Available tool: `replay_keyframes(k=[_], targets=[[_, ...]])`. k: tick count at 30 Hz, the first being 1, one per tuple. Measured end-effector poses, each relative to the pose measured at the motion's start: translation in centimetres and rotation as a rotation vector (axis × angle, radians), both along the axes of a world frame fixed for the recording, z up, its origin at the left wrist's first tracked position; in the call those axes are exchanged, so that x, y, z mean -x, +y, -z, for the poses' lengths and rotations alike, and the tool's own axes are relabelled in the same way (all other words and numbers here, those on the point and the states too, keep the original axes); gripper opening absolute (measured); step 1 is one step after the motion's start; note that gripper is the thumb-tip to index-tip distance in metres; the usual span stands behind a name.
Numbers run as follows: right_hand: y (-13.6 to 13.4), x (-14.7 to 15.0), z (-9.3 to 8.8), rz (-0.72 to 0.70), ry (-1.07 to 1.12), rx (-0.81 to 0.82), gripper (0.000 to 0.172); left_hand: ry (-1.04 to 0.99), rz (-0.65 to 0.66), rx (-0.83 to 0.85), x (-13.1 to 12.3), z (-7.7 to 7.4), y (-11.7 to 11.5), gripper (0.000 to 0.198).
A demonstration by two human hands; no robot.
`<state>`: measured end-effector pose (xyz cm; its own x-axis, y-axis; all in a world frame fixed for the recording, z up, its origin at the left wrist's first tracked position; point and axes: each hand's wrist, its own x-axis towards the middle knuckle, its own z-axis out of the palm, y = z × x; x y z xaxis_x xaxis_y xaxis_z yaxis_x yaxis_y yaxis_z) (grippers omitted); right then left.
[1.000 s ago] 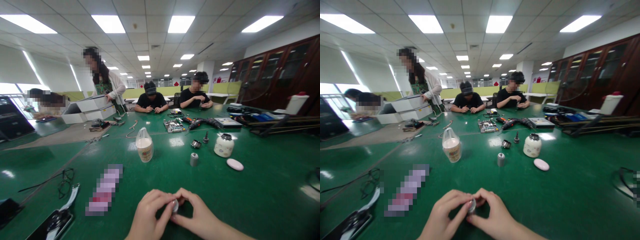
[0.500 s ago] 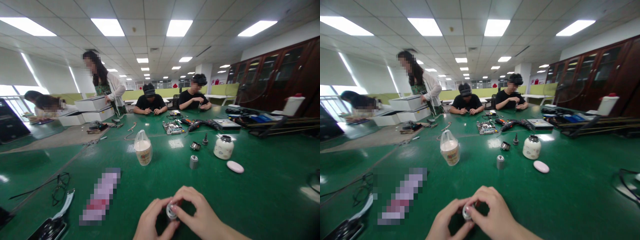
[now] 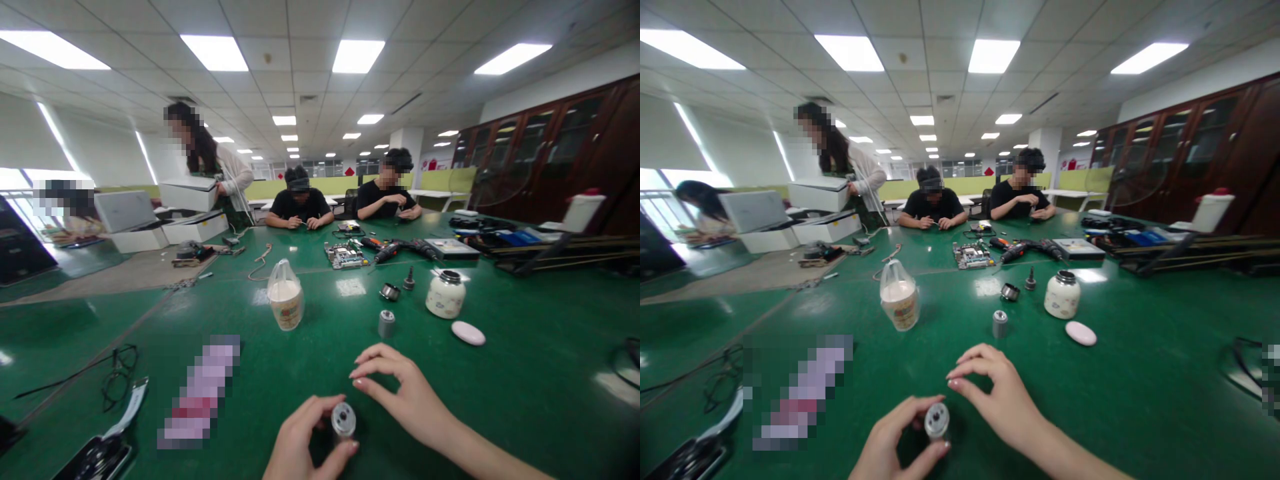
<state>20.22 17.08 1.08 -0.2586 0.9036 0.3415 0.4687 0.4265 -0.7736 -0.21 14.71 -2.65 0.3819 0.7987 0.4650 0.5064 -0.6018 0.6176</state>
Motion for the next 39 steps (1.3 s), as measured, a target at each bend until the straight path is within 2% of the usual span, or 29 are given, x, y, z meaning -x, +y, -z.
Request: replay_keyframes(k=[6,11,18,21,25,28,33,39], targets=[[1.7,-2.1,3.4,0.071,-0.242,-0.022,0.014,0.017,0.008,0.021,0.2,0.1,-0.1,0.039],[1.5,-2.3,4.2,0.043,-0.235,-0.048,0.018,0.003,0.005,0.027,0.2,0.0,-0.1,0.04],[1.2,-2.0,3.3,0.029,-0.221,-0.049,0.016,-0.031,0.013,0.022,0.1,-0.1,-0.2,0.039],[0.4,-0.9,2.2,0.004,-0.078,-0.032,0.019,-0.047,0.018,0.022,0.1,0.0,-0.2,0.039],[-1.2,0.9,1.1,-0.126,0.056,-0.011,0.019,-0.043,0.03,0.031,0.1,0.1,-0.2,0.036],[-1.9,1.5,0.8,-0.182,0.065,-0.021,0.016,-0.039,0.029,0.028,0.1,0.1,-0.2,0.032],[-2.0,1.6,0.5,-0.134,0.023,-0.043,0.014,-0.045,0.044,0.031,0.0,0.0,-0.2,0.034],[-1.9,1.9,0.1,-0.17,0.014,-0.014,0.013,-0.044,0.035,0.05,-0.1,-0.2,-0.2,0.029]])
